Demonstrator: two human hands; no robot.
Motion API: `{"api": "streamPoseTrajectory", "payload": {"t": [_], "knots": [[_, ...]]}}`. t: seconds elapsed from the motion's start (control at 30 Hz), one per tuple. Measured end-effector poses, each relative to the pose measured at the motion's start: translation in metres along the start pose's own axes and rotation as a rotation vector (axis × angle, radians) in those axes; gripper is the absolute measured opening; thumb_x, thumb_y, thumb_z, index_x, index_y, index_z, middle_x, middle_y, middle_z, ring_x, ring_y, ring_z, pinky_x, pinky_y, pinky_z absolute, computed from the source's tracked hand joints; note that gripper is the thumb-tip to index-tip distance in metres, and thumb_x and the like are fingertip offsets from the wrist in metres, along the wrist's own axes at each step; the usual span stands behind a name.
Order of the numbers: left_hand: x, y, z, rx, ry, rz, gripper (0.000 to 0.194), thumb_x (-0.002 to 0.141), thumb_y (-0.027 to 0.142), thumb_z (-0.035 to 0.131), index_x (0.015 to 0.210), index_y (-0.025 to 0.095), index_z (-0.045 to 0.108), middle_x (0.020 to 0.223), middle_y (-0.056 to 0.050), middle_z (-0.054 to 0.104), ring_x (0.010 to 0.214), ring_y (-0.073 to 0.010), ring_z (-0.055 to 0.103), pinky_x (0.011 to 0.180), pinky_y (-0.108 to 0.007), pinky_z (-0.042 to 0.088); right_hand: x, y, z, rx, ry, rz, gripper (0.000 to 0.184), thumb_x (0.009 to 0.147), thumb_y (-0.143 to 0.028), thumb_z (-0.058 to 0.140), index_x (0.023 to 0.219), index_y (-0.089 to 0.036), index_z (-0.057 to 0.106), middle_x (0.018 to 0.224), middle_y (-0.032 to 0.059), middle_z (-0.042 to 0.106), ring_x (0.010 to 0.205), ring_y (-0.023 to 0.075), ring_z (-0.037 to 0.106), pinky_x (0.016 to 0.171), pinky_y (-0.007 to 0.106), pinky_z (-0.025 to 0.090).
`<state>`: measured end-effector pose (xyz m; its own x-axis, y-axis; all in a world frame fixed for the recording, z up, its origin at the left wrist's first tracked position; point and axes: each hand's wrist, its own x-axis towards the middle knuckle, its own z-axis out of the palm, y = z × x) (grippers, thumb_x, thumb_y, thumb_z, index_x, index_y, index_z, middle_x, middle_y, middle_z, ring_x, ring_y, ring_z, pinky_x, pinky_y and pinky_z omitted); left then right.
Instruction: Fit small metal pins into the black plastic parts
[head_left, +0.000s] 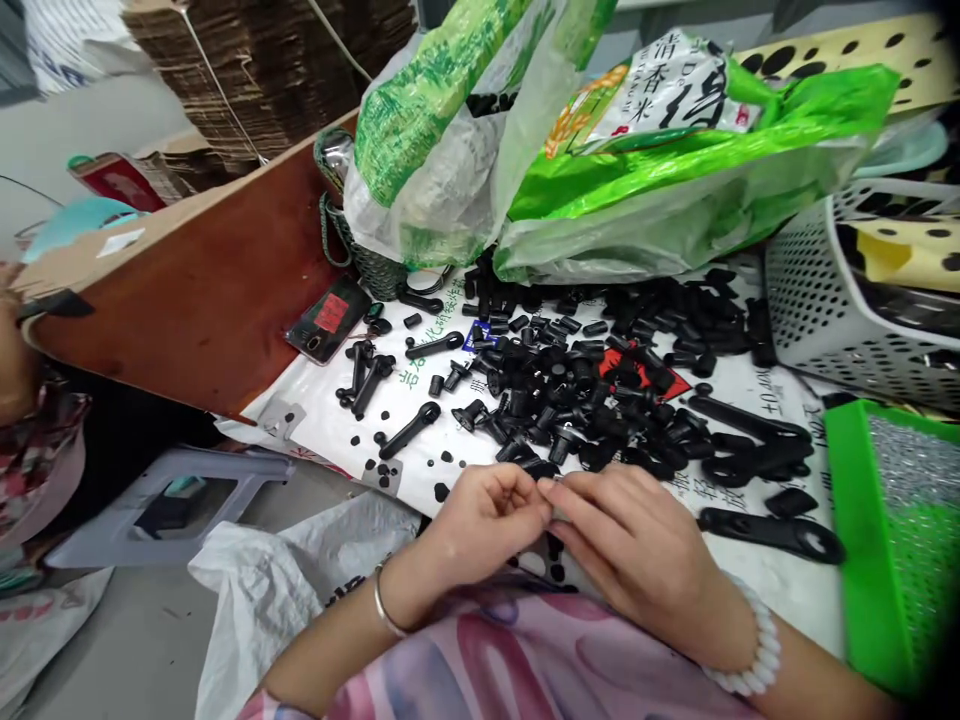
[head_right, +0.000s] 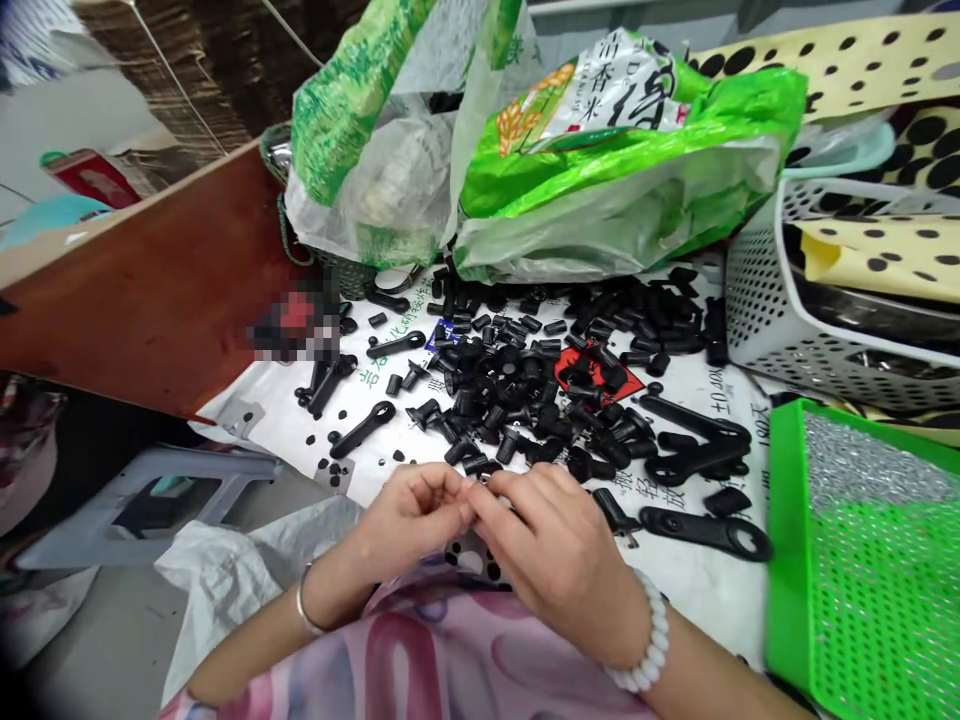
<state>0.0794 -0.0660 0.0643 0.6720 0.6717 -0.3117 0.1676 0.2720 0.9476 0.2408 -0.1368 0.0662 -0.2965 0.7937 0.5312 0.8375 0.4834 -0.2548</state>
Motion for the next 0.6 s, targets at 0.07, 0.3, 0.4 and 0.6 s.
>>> {"api": "streamPoseTrajectory", "payload": {"t": [0.07, 0.3, 0.4, 0.6], "knots": [[-0.001, -0.001, 0.009, -0.007, -0.061, -0.003, 0.019, 0.073, 0.030, 0.061, 0.067, 0.013, 0.052, 0.058, 0.002, 0.047, 0.050, -0.0061, 0.039, 0.046, -0.018, 0.031, -0.007, -0.001, 0.003, -0.028, 0.008, -0.018, 0.027, 0.085, -0.009, 0.049, 0.111, -0.013, 0.053, 0.086, 0.0101, 0.064, 0.075, 0.0198, 0.057, 0.067, 0.036, 0.047], [0.003, -0.003, 0.000, 0.413, 0.012, 0.289, 0.020, 0.083, 0.030, 0.054, 0.090, 0.013, 0.062, 0.070, -0.002, 0.058, 0.057, -0.0101, 0.049, 0.053, -0.022, 0.040, -0.032, 0.007, 0.000, 0.191, 0.038, 0.155, 0.022, 0.087, -0.009, 0.048, 0.105, -0.016, 0.057, 0.085, 0.0069, 0.064, 0.075, 0.0158, 0.060, 0.067, 0.029, 0.051], [0.009, -0.011, -0.002, 0.874, 0.204, 0.466, 0.022, 0.084, 0.029, 0.054, 0.100, 0.015, 0.060, 0.077, -0.004, 0.059, 0.070, -0.0157, 0.056, 0.062, -0.027, 0.044, -0.037, 0.011, -0.006, 0.304, 0.118, 0.306, 0.020, 0.088, -0.013, 0.050, 0.103, -0.019, 0.061, 0.088, 0.0065, 0.062, 0.078, 0.0138, 0.061, 0.065, 0.023, 0.051], [0.016, -0.019, 0.009, 1.326, 0.185, 0.401, 0.036, 0.082, 0.038, 0.057, 0.113, 0.019, 0.052, 0.090, -0.005, 0.060, 0.076, -0.0206, 0.060, 0.059, -0.030, 0.049, -0.036, 0.013, -0.010, 0.304, 0.162, 0.452, 0.011, 0.085, -0.019, 0.056, 0.092, -0.020, 0.064, 0.083, 0.0032, 0.065, 0.075, 0.0129, 0.063, 0.066, 0.020, 0.052]]}}
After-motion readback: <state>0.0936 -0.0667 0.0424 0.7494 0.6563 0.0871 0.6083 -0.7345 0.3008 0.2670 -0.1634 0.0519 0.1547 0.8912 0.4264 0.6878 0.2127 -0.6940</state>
